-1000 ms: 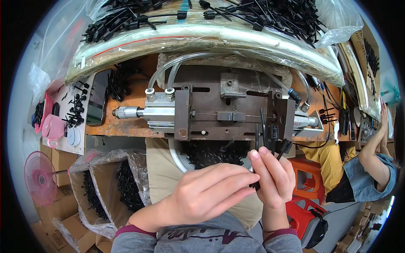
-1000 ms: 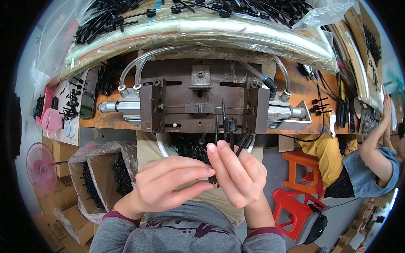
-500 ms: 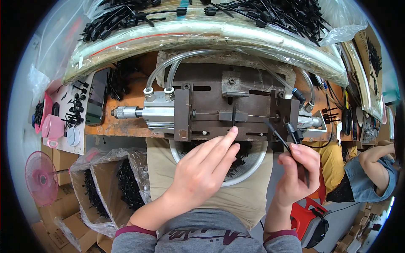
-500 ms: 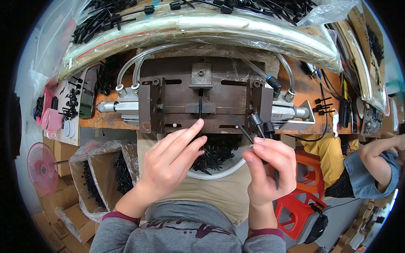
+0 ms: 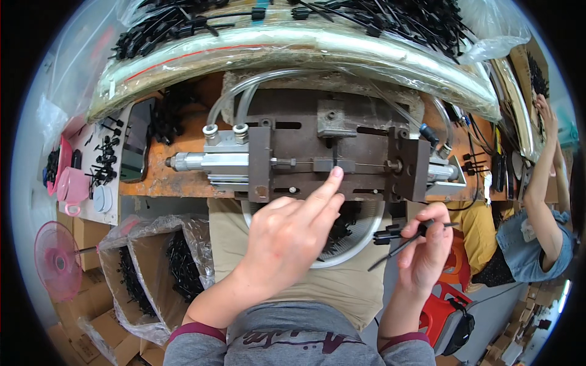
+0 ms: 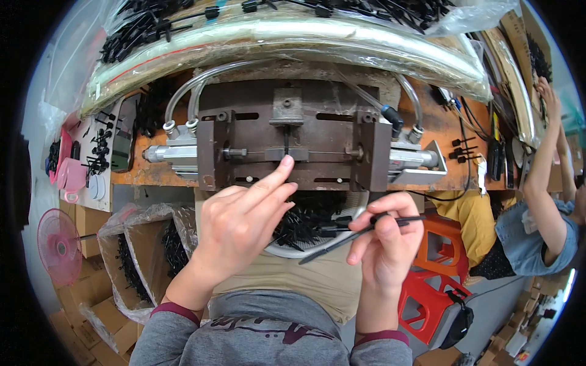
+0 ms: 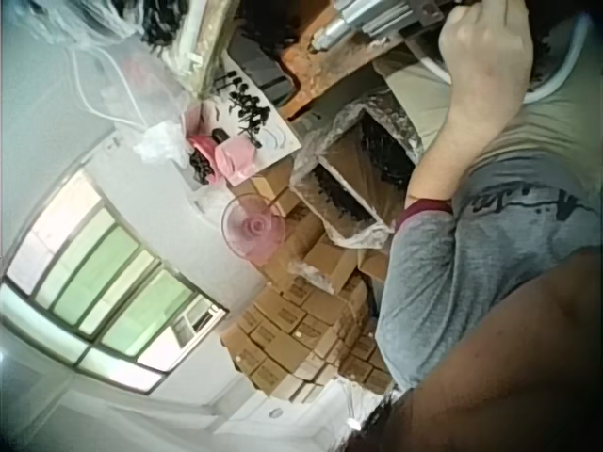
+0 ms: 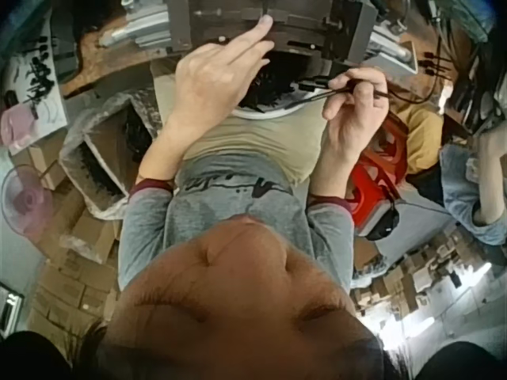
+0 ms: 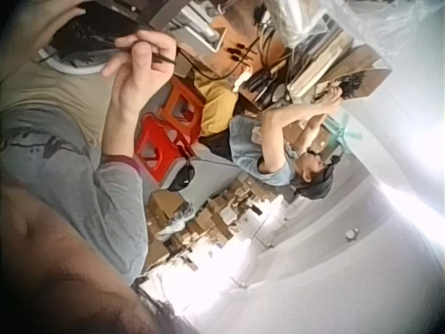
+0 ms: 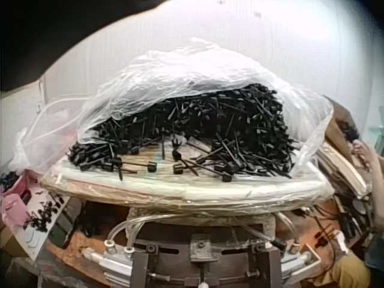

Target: The recorder is assembling small black electronic components using a pneumatic jig.

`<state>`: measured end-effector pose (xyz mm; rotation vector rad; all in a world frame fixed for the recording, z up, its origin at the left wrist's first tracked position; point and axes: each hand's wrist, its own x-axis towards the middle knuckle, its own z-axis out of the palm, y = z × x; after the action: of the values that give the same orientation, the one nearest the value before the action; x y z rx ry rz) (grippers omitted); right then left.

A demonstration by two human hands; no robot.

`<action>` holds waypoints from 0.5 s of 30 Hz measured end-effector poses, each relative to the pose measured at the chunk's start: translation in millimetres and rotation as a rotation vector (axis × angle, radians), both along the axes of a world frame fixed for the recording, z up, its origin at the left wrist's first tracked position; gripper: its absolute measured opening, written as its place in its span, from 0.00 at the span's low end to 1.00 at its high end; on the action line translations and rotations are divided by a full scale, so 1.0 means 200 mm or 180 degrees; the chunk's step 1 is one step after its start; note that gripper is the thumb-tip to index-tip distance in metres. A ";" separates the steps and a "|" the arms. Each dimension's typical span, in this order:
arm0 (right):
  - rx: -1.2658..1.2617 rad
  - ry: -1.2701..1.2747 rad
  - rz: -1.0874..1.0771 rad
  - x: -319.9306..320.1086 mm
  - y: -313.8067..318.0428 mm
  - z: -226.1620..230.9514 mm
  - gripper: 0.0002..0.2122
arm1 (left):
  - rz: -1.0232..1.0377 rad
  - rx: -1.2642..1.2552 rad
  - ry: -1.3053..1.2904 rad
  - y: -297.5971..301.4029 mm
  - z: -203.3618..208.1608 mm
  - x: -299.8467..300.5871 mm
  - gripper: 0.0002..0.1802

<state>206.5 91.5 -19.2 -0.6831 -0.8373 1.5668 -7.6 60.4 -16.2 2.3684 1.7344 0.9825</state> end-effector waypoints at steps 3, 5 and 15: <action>-0.0203 0.0157 0.0142 -0.03 0.02 -0.02 0.14 | -0.0105 -0.0320 -0.0796 -0.02 0.03 -0.02 0.20; -0.0222 0.0188 0.0296 -0.04 0.02 -0.01 0.14 | -0.0461 -0.0497 -0.1649 -0.03 0.06 0.00 0.24; -0.0288 0.0961 0.0757 -0.08 0.03 0.01 0.14 | -0.1095 -0.1072 -0.2885 -0.10 0.12 0.02 0.28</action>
<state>190.0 97.4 -17.9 -0.4053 -0.6413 1.8755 -3.5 40.7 8.2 1.5342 1.0022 1.2778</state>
